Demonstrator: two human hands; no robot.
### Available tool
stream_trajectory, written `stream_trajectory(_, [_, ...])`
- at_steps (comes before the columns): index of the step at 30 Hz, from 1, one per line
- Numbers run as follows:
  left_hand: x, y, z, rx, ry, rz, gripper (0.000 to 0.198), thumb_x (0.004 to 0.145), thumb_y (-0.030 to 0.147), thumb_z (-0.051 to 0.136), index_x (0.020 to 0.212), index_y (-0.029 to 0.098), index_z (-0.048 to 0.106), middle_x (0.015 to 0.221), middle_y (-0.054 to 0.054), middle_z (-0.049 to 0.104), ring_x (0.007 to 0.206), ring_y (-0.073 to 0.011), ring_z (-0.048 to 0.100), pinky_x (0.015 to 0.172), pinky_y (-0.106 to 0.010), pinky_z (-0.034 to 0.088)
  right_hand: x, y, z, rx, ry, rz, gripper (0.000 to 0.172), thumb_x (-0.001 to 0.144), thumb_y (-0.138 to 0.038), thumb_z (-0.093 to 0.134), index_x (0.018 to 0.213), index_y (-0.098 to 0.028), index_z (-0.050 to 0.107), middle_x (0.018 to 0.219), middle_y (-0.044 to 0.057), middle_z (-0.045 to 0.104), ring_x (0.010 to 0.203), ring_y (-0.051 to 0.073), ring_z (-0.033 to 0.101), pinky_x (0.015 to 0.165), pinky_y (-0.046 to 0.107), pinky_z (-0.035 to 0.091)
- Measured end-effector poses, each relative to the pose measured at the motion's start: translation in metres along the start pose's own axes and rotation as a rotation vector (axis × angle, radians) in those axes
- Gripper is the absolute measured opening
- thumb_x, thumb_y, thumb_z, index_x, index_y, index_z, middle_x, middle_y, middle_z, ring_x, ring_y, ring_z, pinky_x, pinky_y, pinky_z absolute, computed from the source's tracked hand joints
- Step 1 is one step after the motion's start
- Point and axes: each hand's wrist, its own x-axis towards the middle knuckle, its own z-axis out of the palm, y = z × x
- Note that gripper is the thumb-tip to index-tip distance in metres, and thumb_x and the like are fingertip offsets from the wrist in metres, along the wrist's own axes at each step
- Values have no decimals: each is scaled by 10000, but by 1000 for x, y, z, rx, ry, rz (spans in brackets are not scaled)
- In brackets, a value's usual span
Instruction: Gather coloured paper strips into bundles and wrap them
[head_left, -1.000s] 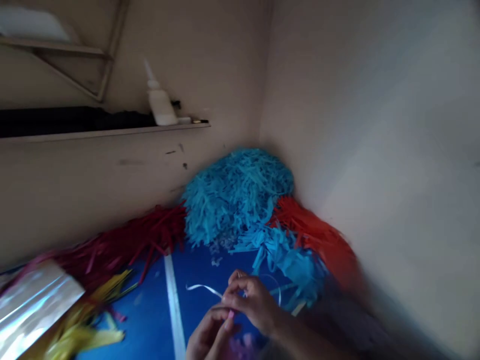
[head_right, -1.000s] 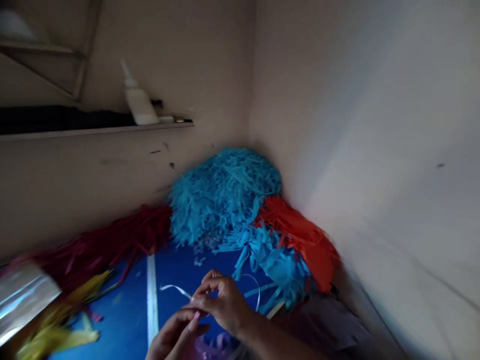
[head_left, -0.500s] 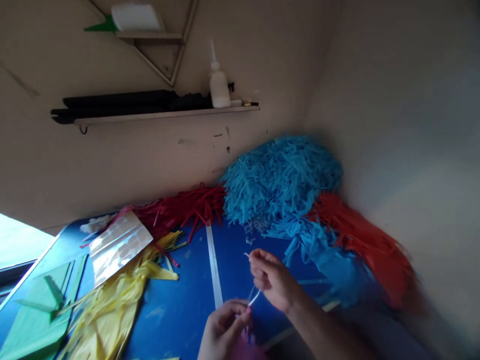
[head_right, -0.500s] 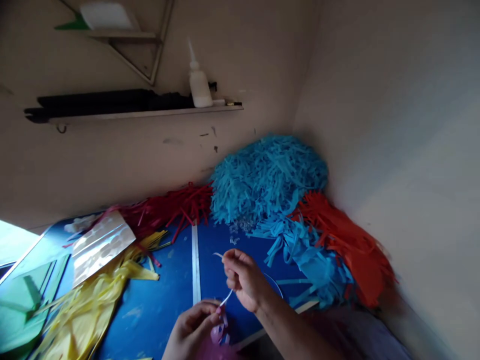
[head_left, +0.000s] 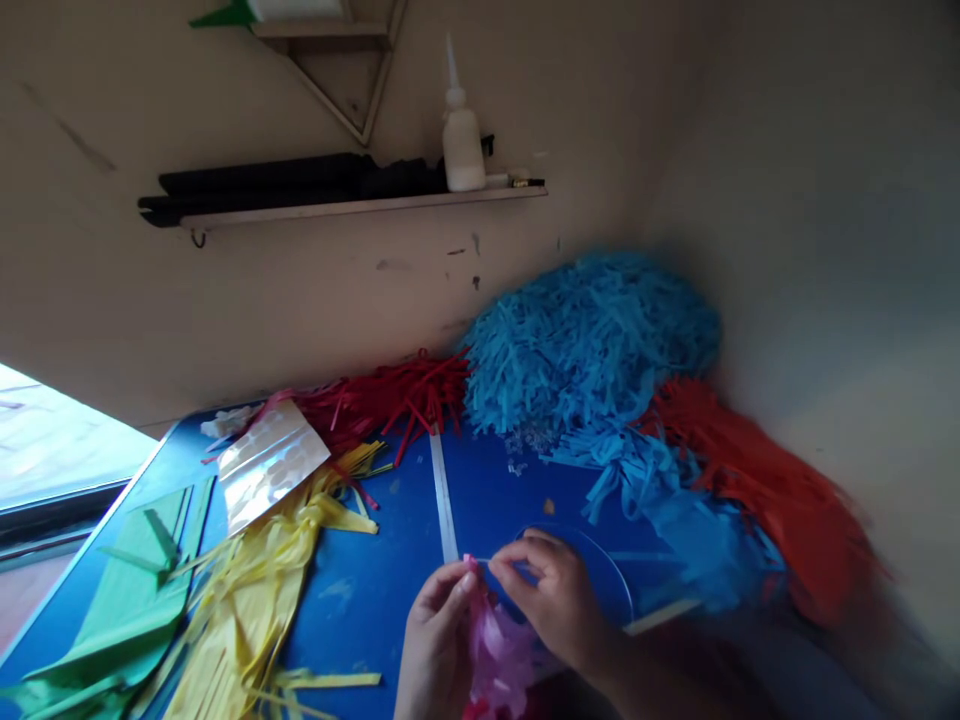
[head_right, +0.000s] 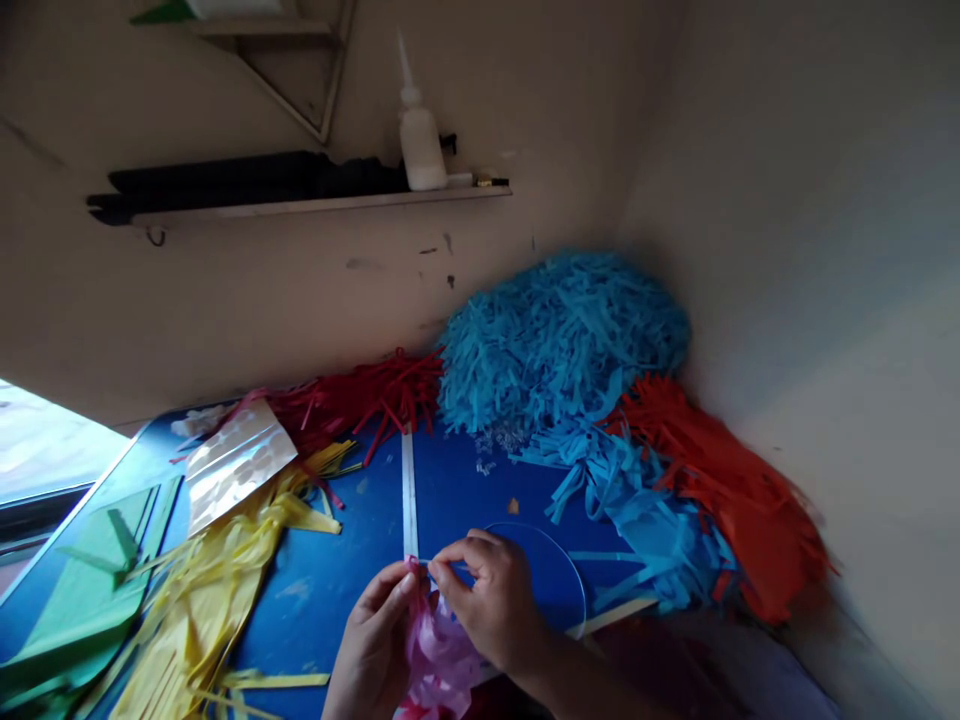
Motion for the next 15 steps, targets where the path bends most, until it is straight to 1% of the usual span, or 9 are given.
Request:
stream_trajectory(4, [-3,-1,1,61,11,17,398,451,315,935,747,155,722,690,-22,732,604,-136,666,550,-194,508,-1,-1,1,-14,-25,-25,195,892,-320,620,727,-256,701,639,0,638,593,152,602,575,257,434])
stream_trajectory(6, [-5,-2,2,90,13,30,411,446,325,934,742,149,711,678,-17,720,579,-128,650,529,-191,493,0,-2,1,-4,-37,-19,229,908,-340,604,715,-250,690,640,2,629,594,152,593,581,261,433])
stream_trajectory(8, [-6,-2,2,111,8,57,424,450,339,937,745,153,695,690,-13,717,581,-116,640,534,-181,489,0,-2,-1,2,-74,3,189,895,-367,620,766,-242,682,675,10,633,622,162,594,587,264,437])
stream_trajectory(9, [-7,-2,2,131,3,93,423,462,346,935,745,158,683,699,-10,715,596,-113,641,556,-178,497,-1,-1,-3,7,-110,18,148,875,-377,643,841,-238,678,712,15,642,649,170,601,600,265,447])
stream_trajectory(10, [-7,-2,0,164,-3,144,419,478,352,931,746,165,668,707,-9,714,622,-116,650,587,-180,509,-1,-1,-5,22,-159,34,172,855,-380,663,944,-234,663,764,21,655,685,178,612,620,267,461])
stream_trajectory(12, [-7,-2,-4,266,-4,278,413,513,367,915,754,185,634,718,-11,709,682,-140,676,642,-196,533,-3,-2,-6,70,-260,57,327,849,-363,667,1135,-224,591,867,35,670,762,187,631,682,273,488])
stream_trajectory(13, [-7,-4,-6,336,5,343,411,525,373,907,758,195,619,718,-13,706,702,-155,687,650,-206,540,-5,-2,-5,92,-296,57,320,869,-341,642,1158,-223,573,890,37,669,785,185,635,706,275,492])
stream_trajectory(14, [-8,-5,-8,413,23,405,407,535,378,898,763,205,609,719,-15,704,715,-170,695,646,-214,545,-6,-3,-2,107,-316,43,239,900,-310,599,1123,-225,588,893,38,666,795,181,634,719,276,490])
stream_trajectory(15, [-8,-8,-10,495,39,456,396,547,383,887,768,213,605,723,-20,705,717,-181,700,634,-221,548,-7,-4,1,107,-312,15,143,924,-281,559,1044,-228,618,880,38,662,797,178,631,727,281,486])
